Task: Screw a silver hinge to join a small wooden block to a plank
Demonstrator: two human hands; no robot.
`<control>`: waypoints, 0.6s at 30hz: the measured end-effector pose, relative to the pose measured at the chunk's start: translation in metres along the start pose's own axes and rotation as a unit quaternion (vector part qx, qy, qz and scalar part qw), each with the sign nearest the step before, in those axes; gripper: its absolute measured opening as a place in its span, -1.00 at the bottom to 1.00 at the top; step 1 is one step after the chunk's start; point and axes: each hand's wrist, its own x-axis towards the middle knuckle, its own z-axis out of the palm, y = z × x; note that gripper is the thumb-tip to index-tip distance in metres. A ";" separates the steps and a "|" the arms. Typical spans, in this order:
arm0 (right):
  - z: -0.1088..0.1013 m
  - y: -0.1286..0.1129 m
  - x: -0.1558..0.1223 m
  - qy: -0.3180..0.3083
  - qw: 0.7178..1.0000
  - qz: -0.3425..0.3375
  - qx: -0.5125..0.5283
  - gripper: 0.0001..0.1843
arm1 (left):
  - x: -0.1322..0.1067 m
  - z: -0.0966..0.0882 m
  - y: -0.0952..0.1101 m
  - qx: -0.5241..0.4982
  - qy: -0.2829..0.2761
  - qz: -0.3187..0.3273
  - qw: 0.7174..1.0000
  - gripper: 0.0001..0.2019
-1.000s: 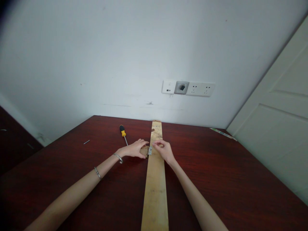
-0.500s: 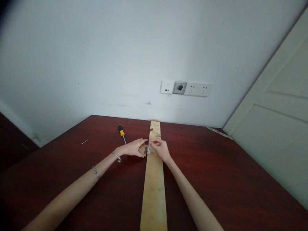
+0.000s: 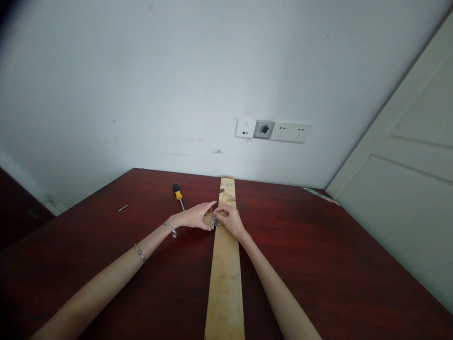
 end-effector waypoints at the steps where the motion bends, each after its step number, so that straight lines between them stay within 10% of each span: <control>1: 0.000 0.000 0.000 -0.001 1.000 -0.001 -0.005 -0.82 | 0.000 0.000 0.000 -0.002 -0.001 -0.001 1.000 0.02; 18: 0.001 -0.001 0.000 0.000 0.999 -0.012 -0.035 -0.84 | -0.002 0.002 0.000 -0.040 0.009 -0.001 0.999 0.15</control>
